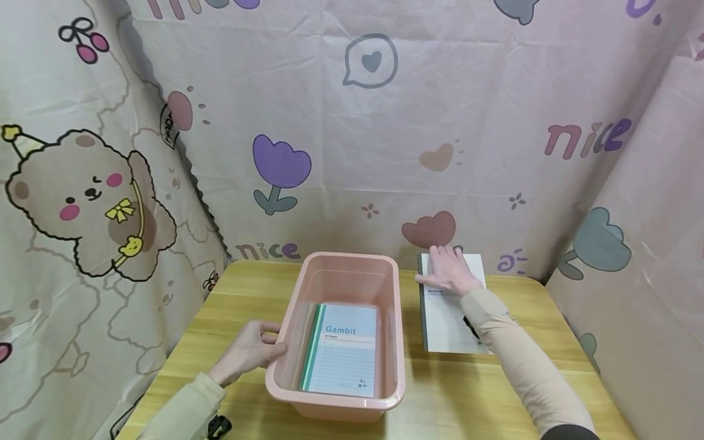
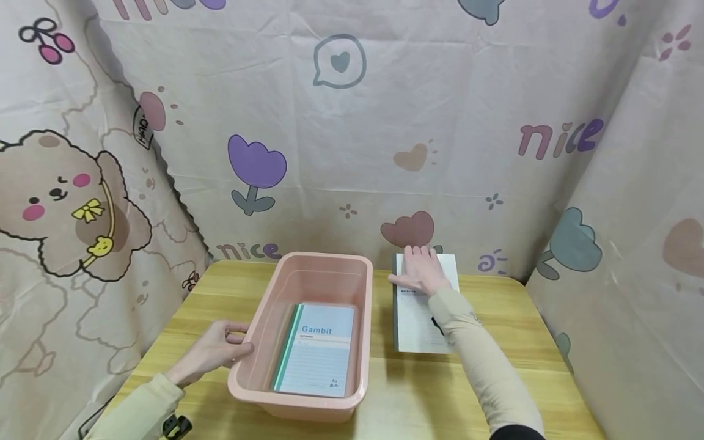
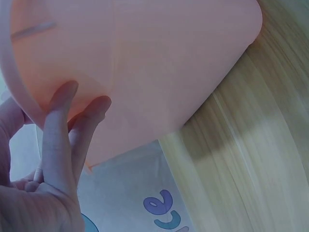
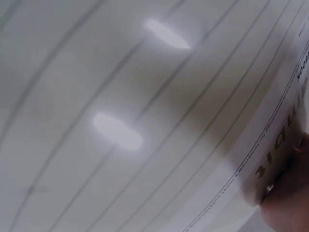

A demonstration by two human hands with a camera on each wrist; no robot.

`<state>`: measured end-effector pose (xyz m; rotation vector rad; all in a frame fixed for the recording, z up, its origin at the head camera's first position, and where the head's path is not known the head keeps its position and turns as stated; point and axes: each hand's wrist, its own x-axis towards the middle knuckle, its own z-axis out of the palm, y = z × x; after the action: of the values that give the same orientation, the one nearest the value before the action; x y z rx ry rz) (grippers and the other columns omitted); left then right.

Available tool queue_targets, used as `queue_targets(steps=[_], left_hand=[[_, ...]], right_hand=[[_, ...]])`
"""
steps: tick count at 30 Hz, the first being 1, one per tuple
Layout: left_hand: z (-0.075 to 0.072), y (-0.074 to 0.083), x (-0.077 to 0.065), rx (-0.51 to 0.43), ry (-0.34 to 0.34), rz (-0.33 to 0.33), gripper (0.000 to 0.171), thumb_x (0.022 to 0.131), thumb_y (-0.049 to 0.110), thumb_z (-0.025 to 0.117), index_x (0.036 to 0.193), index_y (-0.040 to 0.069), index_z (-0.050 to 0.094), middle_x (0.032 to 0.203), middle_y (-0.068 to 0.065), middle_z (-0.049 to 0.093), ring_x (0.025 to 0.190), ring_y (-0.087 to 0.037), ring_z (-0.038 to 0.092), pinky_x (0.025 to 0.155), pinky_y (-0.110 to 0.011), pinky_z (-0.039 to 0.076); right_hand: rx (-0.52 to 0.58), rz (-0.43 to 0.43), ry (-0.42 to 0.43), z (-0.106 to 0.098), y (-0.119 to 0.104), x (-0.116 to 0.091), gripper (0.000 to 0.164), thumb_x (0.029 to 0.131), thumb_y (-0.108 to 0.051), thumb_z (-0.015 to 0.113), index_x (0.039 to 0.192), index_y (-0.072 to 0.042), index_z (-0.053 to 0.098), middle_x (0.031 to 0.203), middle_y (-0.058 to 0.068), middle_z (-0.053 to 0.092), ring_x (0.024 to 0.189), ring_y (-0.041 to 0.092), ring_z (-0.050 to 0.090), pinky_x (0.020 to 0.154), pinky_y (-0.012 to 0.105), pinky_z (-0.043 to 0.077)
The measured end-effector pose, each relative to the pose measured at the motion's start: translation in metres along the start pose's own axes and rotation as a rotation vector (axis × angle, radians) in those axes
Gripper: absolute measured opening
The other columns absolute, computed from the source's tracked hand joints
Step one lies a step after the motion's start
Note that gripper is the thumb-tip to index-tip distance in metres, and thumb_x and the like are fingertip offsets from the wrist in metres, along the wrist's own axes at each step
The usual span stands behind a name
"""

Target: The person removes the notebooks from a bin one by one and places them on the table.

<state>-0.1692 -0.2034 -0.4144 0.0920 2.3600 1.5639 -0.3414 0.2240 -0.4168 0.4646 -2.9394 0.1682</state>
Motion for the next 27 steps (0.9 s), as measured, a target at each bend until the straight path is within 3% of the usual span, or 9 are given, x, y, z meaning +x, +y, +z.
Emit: queue_targets(steps=[5, 10, 17, 22, 27], left_hand=[[-0.001, -0.001, 0.0, -0.015, -0.017, 0.02, 0.056, 0.088, 0.0, 0.063, 0.134, -0.025, 0.043, 0.11, -0.037, 0.069, 0.091, -0.041, 0.075, 0.07, -0.042, 0.066], [-0.001, -0.002, 0.001, -0.019, -0.024, 0.032, 0.056, 0.088, 0.001, 0.063, 0.134, -0.026, 0.043, 0.109, -0.037, 0.069, 0.091, -0.04, 0.075, 0.07, -0.042, 0.066], [-0.003, -0.004, -0.001, -0.047, -0.052, 0.042, 0.058, 0.089, 0.001, 0.062, 0.135, -0.028, 0.039, 0.11, -0.038, 0.069, 0.093, -0.043, 0.074, 0.072, -0.043, 0.066], [-0.004, -0.003, -0.002, -0.036, -0.048, 0.026, 0.06, 0.088, 0.0, 0.062, 0.136, -0.027, 0.039, 0.111, -0.038, 0.068, 0.094, -0.043, 0.074, 0.072, -0.043, 0.066], [-0.003, -0.004, 0.0, -0.034, -0.049, 0.027, 0.058, 0.088, 0.0, 0.061, 0.135, -0.027, 0.039, 0.11, -0.038, 0.068, 0.093, -0.043, 0.074, 0.072, -0.043, 0.066]], right_hand=[[0.013, 0.018, -0.011, 0.035, 0.01, -0.008, 0.064, 0.077, -0.055, 0.069, 0.104, 0.001, 0.055, 0.099, 0.018, 0.062, 0.098, 0.039, 0.058, 0.086, 0.052, 0.042], [0.002, 0.022, -0.033, 0.057, 0.019, -0.016, 0.065, 0.078, -0.053, 0.072, 0.107, 0.003, 0.055, 0.099, 0.018, 0.062, 0.098, 0.039, 0.058, 0.086, 0.051, 0.042], [0.026, 0.035, -0.045, 0.09, 0.029, -0.022, 0.054, 0.08, -0.052, 0.072, 0.095, -0.004, 0.053, 0.09, 0.014, 0.06, 0.095, 0.037, 0.059, 0.082, 0.048, 0.041], [0.037, 0.058, -0.049, 0.098, 0.028, -0.021, 0.054, 0.081, -0.052, 0.07, 0.094, -0.003, 0.053, 0.089, 0.014, 0.058, 0.094, 0.036, 0.057, 0.079, 0.045, 0.039], [0.048, 0.071, -0.067, 0.105, 0.026, -0.017, 0.06, 0.083, -0.052, 0.069, 0.105, 0.002, 0.054, 0.102, 0.023, 0.06, 0.104, 0.041, 0.056, 0.087, 0.05, 0.042]])
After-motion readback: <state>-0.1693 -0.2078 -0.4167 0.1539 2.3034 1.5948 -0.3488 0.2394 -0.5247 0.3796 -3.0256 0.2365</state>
